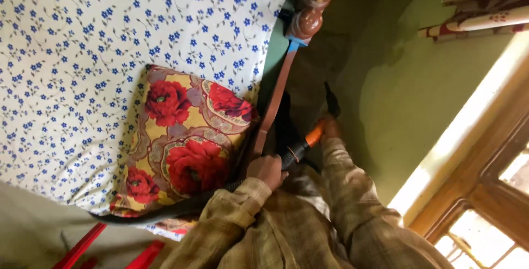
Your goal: The recorder is vacuuming the floor around and under a bed in a bedroom.
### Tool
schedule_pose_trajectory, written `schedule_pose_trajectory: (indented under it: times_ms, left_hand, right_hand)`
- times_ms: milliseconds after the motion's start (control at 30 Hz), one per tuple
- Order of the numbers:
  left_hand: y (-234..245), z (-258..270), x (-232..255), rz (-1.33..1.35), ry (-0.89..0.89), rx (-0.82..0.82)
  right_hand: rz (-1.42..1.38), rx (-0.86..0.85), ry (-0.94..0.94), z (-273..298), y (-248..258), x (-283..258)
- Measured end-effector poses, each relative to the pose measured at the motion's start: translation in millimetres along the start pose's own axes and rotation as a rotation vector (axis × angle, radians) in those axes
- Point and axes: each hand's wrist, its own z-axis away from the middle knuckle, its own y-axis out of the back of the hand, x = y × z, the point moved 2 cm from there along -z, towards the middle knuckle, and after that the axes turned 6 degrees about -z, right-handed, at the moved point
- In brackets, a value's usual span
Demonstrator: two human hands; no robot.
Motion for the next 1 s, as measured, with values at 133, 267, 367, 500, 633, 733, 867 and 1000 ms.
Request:
schedule_pose_trajectory:
  times_ms: [133,267,367,500,633,733,867,1000]
  left_hand:
    - [10,-54,8,-0.005,-0.063,0.000]
    - [-17,-111,5,0.040,-0.155,0.486]
    - [65,-119,36,0.067,-0.077,0.315]
    - [25,-185,23,0.214,-0.117,0.268]
    - [90,-181,37,0.291,-0.181,0.474]
    - [114,-180,37,0.080,-0.089,0.225]
    - [112,-181,34,0.112,-0.175,0.346]
    - [121,-174,31,0.008,-0.154,0.272]
  right_hand:
    - [0.063,0.097,0.153,-7,-20,-46]
    - [-0.097,0.048,0.106,-136,42,-32]
    - [-0.057,-0.062,0.151,-202,44,-53]
    - [-0.127,-0.127,0.202,-153,-13,-126]
    - [-0.112,0.113,0.060,-124,-56,-165]
    - [-0.137,0.047,0.127,-133,-71,-172]
    - [-0.118,0.148,0.125,-124,-68,-181]
    - [-0.091,0.127,0.195,-133,-51,-175]
